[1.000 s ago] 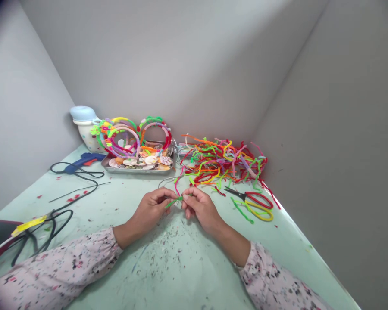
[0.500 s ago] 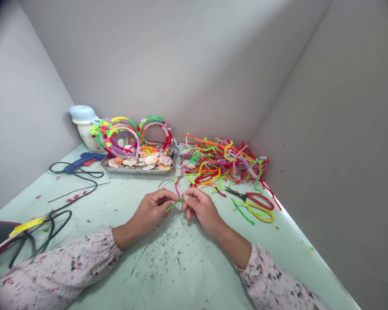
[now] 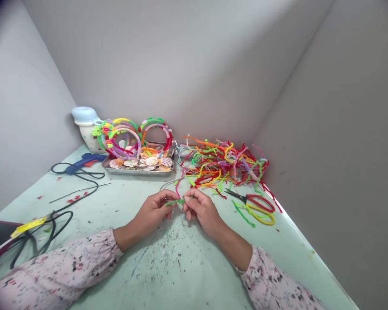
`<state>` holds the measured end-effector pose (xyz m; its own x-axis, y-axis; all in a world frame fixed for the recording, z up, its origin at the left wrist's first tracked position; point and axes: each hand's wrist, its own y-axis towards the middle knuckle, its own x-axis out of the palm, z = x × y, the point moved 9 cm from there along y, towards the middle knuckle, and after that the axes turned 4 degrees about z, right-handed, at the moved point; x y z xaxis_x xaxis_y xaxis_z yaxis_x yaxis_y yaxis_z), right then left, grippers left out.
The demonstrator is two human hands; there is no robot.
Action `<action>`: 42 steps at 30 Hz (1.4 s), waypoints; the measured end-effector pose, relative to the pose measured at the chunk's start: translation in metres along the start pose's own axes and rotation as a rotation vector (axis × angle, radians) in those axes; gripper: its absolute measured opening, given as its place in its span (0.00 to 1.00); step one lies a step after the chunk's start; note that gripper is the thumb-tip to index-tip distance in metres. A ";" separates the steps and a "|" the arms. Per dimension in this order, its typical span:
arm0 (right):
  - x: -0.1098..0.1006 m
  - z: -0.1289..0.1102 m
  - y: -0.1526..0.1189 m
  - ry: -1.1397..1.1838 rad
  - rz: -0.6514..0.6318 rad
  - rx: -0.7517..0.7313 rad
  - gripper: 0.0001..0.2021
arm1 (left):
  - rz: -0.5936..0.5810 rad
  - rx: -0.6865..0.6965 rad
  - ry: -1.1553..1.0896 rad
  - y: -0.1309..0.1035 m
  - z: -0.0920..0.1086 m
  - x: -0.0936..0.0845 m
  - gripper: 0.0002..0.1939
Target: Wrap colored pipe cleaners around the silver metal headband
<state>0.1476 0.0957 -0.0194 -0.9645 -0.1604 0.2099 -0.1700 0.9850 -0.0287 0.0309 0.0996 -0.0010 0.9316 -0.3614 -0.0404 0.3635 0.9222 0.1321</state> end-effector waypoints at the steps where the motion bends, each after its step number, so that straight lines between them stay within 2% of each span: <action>1: 0.000 0.000 0.000 0.005 0.003 0.000 0.07 | -0.005 0.007 0.007 0.000 0.000 0.001 0.07; 10: -0.002 0.001 0.001 0.027 0.017 0.014 0.06 | 0.037 0.019 0.081 0.000 0.005 -0.001 0.07; 16: -0.002 0.002 0.001 0.026 0.012 0.013 0.05 | 0.048 0.005 0.083 0.001 -0.001 -0.003 0.07; 22: -0.002 0.000 0.001 0.016 0.006 -0.010 0.05 | 0.003 -0.013 0.002 0.002 -0.005 0.000 0.06; 27: -0.003 0.002 0.001 0.012 -0.015 -0.011 0.03 | -0.022 -0.077 -0.088 0.004 -0.006 0.001 0.12; 32: -0.001 0.003 -0.002 -0.020 -0.044 -0.016 0.03 | -0.044 -0.113 -0.050 0.004 -0.010 0.003 0.16; 42: 0.002 0.000 -0.004 -0.063 -0.058 -0.030 0.03 | -0.078 -0.120 0.014 0.005 -0.008 0.005 0.17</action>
<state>0.1462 0.0911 -0.0188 -0.9641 -0.2201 0.1482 -0.2210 0.9752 0.0108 0.0375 0.1035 -0.0086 0.9001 -0.4317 -0.0593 0.4329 0.9014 0.0084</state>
